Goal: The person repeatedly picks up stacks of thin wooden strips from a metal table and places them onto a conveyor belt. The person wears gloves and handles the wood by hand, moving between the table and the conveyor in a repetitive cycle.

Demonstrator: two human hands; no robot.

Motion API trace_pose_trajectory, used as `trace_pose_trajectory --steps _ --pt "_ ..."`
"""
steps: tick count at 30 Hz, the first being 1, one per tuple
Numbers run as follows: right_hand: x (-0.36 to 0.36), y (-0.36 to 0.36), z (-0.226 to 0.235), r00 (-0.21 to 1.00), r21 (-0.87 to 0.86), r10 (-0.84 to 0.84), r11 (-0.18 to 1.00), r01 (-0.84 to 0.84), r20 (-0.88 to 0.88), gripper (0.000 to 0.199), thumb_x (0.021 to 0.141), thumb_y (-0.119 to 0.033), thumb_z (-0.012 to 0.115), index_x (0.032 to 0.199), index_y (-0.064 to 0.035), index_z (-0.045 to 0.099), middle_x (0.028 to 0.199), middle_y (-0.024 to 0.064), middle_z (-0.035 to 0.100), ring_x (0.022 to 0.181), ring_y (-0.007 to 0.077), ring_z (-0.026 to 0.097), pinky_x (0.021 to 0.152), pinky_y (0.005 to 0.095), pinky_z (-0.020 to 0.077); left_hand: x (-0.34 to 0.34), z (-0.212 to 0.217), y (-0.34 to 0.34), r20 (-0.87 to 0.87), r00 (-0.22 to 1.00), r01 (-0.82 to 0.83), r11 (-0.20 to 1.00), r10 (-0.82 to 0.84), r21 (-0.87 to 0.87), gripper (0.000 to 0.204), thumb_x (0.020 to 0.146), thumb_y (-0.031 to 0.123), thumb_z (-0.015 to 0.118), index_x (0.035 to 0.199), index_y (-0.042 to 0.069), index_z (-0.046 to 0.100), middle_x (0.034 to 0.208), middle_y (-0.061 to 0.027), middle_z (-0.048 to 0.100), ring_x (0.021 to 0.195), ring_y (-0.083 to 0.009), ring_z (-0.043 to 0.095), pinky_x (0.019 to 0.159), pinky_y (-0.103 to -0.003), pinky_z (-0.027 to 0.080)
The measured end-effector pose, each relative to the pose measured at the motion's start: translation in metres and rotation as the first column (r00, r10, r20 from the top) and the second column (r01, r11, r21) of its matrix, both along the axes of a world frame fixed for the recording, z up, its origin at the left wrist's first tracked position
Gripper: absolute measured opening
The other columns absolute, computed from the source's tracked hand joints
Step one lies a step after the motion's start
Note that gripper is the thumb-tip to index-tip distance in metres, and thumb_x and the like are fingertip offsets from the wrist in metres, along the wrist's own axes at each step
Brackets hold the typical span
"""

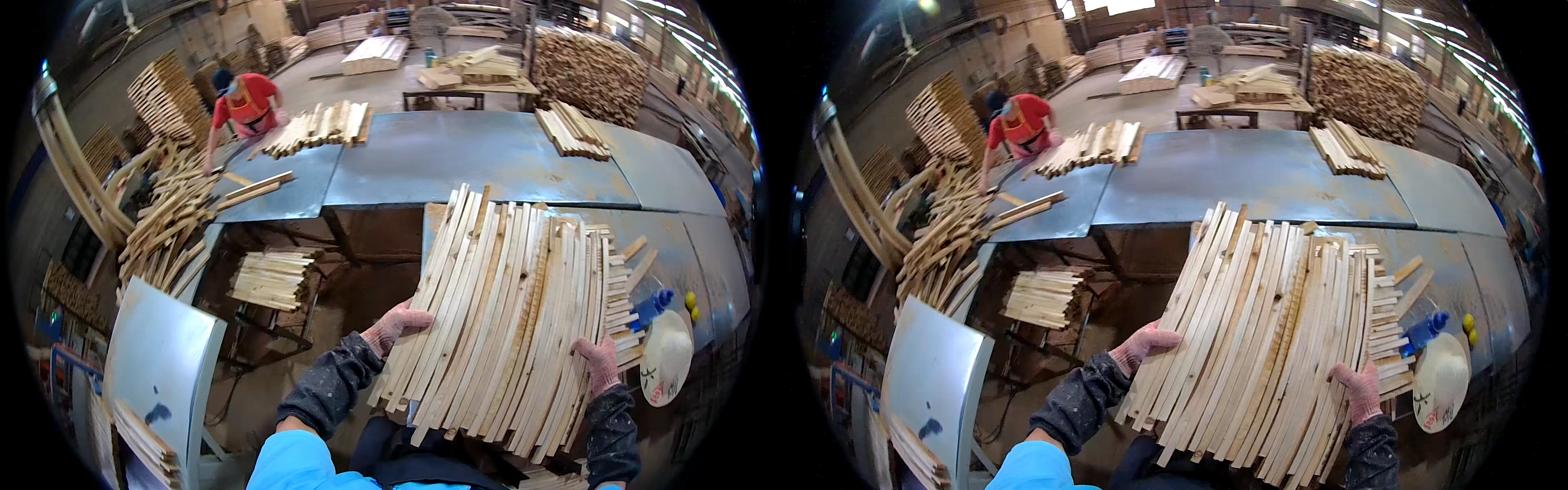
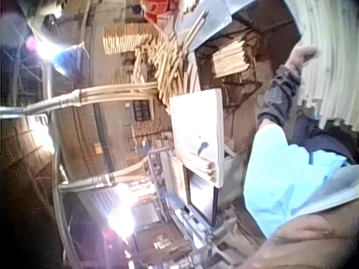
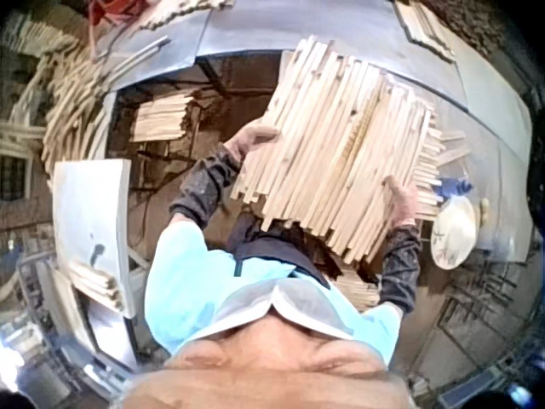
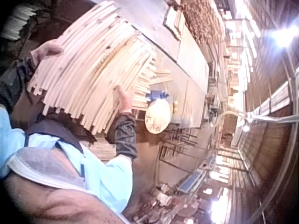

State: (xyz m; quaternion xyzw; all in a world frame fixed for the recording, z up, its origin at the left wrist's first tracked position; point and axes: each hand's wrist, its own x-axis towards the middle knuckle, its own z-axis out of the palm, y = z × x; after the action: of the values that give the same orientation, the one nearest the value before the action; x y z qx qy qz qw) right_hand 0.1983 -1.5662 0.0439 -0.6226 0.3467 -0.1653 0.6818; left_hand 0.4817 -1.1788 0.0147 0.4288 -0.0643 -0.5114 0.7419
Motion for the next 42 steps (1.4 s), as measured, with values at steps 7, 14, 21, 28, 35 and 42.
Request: trace_pose_trajectory --steps 7,14,21,28,35,42 --pt "0.011 0.028 0.02 0.97 -0.058 0.239 0.97 -0.236 0.048 0.044 0.089 -0.015 0.077 0.128 0.0006 0.064 0.095 0.0044 0.071 0.077 0.0155 0.066 0.071 0.0314 0.0547 -0.066 0.019 0.08 0.244 0.944 -0.245 0.968 0.223 0.062 0.058 0.092 0.015 0.077 0.147 0.011 0.06 0.105 0.0066 0.067 0.081 -0.0008 0.057 0.072 -0.019 0.047" --pt "0.058 0.121 0.004 0.836 -0.113 0.498 0.867 -0.485 0.232 0.064 0.093 -0.021 0.081 0.145 0.0024 0.051 0.092 0.0053 0.07 0.078 0.0165 0.067 0.073 0.0347 0.0571 -0.146 0.002 0.221 0.234 0.827 -0.506 0.858 0.511 -0.087 0.083 0.09 0.009 0.082 0.164 0.01 0.044 0.146 -0.0063 0.064 0.127 -0.0147 0.064 0.109 -0.033 0.053" --pt "0.103 0.311 0.017 0.667 -0.259 0.743 0.655 -0.71 0.049 0.054 0.092 -0.014 0.074 0.14 0.0034 0.057 0.088 0.0048 0.069 0.073 0.0173 0.065 0.068 0.0355 0.0569 -0.268 -0.004 0.416 0.289 0.614 -0.715 0.673 0.735 -0.192 0.085 0.089 0.016 0.08 0.165 0.003 0.042 0.15 -0.0111 0.062 0.134 -0.0198 0.061 0.115 -0.037 0.048" --pt "0.141 0.538 0.013 0.423 -0.165 0.906 0.42 -0.893 0.014 0.048 0.087 -0.009 0.071 0.134 0.0016 0.063 0.1 0.006 0.073 0.082 0.0136 0.067 0.076 0.0315 0.0562 -0.357 -0.023 0.576 0.265 0.345 -0.917 0.383 0.901 -0.111 0.08 0.088 0.01 0.077 0.161 0.003 0.046 0.137 -0.013 0.069 0.117 -0.0225 0.071 0.102 -0.038 0.06" --pt "0.216 0.686 -0.008 0.144 0.001 0.985 0.145 -0.989 0.095 0.057 0.088 -0.003 0.077 0.141 0.0019 0.059 0.116 0.0089 0.074 0.095 0.0185 0.072 0.089 0.0344 0.0601 -0.38 -0.041 0.653 0.05 0.17 -0.982 0.174 0.984 -0.077 0.065 0.087 0.014 0.082 0.146 0.001 0.058 0.125 -0.0141 0.073 0.108 -0.0259 0.075 0.096 -0.043 0.064" --pt "0.302 0.829 -0.033 -0.046 0.1 0.999 -0.043 -0.994 -0.028 0.062 0.085 -0.001 0.082 0.141 0.0047 0.056 0.113 0.014 0.075 0.094 0.0228 0.075 0.088 0.0374 0.0638 -0.361 -0.101 0.735 0.045 -0.002 -0.996 -0.006 0.999 0.089 0.06 0.091 0.014 0.081 0.145 0.001 0.059 0.126 -0.015 0.072 0.11 -0.0258 0.074 0.098 -0.044 0.063"
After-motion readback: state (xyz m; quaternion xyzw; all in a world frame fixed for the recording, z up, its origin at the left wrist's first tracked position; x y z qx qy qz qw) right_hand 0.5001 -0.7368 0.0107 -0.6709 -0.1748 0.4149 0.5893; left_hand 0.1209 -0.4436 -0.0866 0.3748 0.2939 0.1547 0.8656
